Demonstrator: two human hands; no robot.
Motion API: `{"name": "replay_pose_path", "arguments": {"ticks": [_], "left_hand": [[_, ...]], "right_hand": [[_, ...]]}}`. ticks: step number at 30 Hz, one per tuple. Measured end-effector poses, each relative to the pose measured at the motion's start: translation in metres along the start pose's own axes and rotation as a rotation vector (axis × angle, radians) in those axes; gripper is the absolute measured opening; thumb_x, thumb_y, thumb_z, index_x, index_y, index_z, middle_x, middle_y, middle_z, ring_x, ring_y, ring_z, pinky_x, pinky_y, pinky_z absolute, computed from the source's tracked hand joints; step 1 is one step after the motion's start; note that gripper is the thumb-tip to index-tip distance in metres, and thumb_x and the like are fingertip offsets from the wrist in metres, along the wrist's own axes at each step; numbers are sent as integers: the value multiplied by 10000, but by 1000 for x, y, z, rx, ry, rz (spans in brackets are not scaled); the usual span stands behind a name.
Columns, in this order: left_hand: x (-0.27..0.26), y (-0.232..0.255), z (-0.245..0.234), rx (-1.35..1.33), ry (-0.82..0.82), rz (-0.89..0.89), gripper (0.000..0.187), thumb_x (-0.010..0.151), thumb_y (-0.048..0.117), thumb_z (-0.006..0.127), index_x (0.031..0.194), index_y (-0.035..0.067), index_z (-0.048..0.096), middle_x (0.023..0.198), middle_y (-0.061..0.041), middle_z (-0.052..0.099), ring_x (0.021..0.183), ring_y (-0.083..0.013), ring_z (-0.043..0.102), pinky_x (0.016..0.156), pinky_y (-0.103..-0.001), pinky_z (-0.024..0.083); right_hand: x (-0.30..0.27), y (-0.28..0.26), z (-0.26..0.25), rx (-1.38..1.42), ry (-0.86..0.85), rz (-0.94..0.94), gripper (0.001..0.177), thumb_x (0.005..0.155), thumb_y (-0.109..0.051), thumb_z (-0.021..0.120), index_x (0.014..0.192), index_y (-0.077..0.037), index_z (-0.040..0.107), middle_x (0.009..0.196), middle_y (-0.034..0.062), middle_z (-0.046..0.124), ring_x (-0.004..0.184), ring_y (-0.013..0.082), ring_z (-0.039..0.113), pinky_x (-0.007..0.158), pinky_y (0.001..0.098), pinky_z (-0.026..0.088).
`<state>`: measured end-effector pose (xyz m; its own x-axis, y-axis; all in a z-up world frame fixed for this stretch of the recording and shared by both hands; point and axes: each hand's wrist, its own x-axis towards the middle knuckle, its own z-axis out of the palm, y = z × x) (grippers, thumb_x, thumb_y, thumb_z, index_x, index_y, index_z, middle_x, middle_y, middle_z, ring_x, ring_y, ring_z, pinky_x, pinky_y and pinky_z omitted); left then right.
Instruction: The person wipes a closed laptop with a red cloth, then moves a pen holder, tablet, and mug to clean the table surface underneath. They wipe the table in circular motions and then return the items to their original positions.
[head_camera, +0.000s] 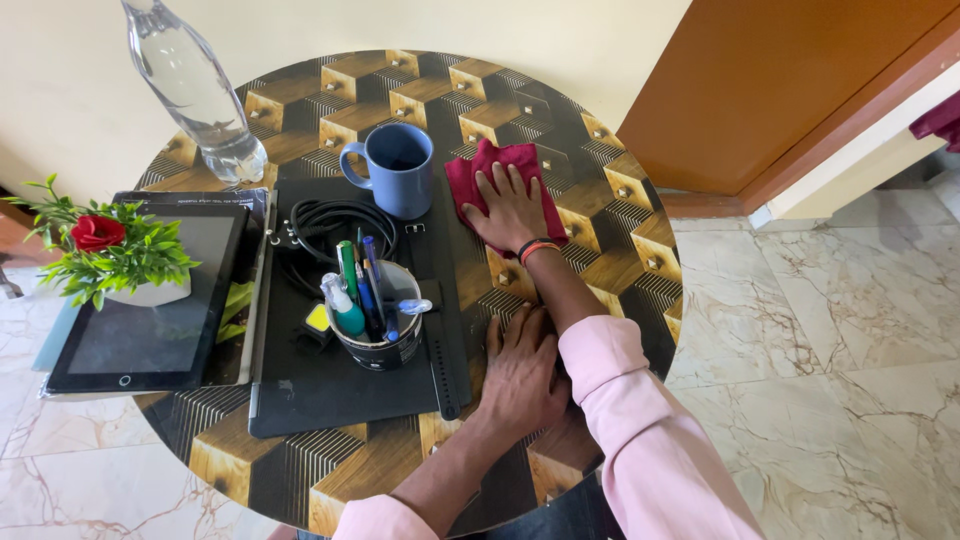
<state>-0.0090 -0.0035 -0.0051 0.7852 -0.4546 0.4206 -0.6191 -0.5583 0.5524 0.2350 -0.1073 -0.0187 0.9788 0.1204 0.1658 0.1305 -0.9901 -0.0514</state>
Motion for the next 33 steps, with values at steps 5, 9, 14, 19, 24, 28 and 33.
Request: {"name": "replay_pose_path", "arguments": {"ticks": [5,9,14,19,24,28,33], "left_hand": [[-1,0,-2,-6,-4,-4,408,671,148,654,1047,-11,651,1424,-269,496,1449,-437,353,1186,-690,166],[0,1,-3,-34,-1,-4,403,644,132,655,1021,-9,667,1402,-270,499,1429,-442,352,1176,-691,156],[-1,2,-2,-28,7,-27,361,664,123,657,1001,-4,679,1407,-263,512,1433,-437,356,1188,-688,141],[-1,1,-1,-39,28,-24,350,657,121,662,983,-4,682,1395,-260,525,1433,-428,357,1181,-681,154],[-1,0,1,-44,42,-34,327,656,113,673,962,0,676,1379,-253,535,1433,-415,368,1182,-681,164],[-2,0,0,-46,90,-20,287,653,101,692,925,10,677,1331,-239,568,1395,-414,420,1157,-666,211],[-5,0,-8,-196,278,58,208,729,42,669,936,33,682,1173,-155,683,1137,-340,642,1042,-502,466]], "right_hand": [[-7,0,2,9,10,-1,768,956,-651,461,1575,-204,387,1665,125,278,1548,345,209,1224,611,140],[-11,0,1,23,22,-4,764,953,-647,464,1570,-203,390,1662,120,276,1543,344,208,1222,612,135],[-19,-2,0,34,24,-4,763,950,-642,465,1570,-203,394,1665,114,277,1550,340,206,1228,609,131],[-26,-3,-2,60,27,0,773,938,-638,476,1566,-194,400,1662,118,280,1550,336,201,1231,608,125],[-36,-3,-3,81,26,-9,773,939,-635,482,1560,-179,411,1662,134,282,1552,341,199,1232,609,120],[-44,-4,-5,91,33,-23,777,939,-627,495,1560,-167,412,1658,148,291,1551,346,207,1227,618,127],[-61,-4,-5,97,72,-63,754,944,-604,519,1546,-157,437,1651,161,318,1542,360,238,1219,633,149]]}}
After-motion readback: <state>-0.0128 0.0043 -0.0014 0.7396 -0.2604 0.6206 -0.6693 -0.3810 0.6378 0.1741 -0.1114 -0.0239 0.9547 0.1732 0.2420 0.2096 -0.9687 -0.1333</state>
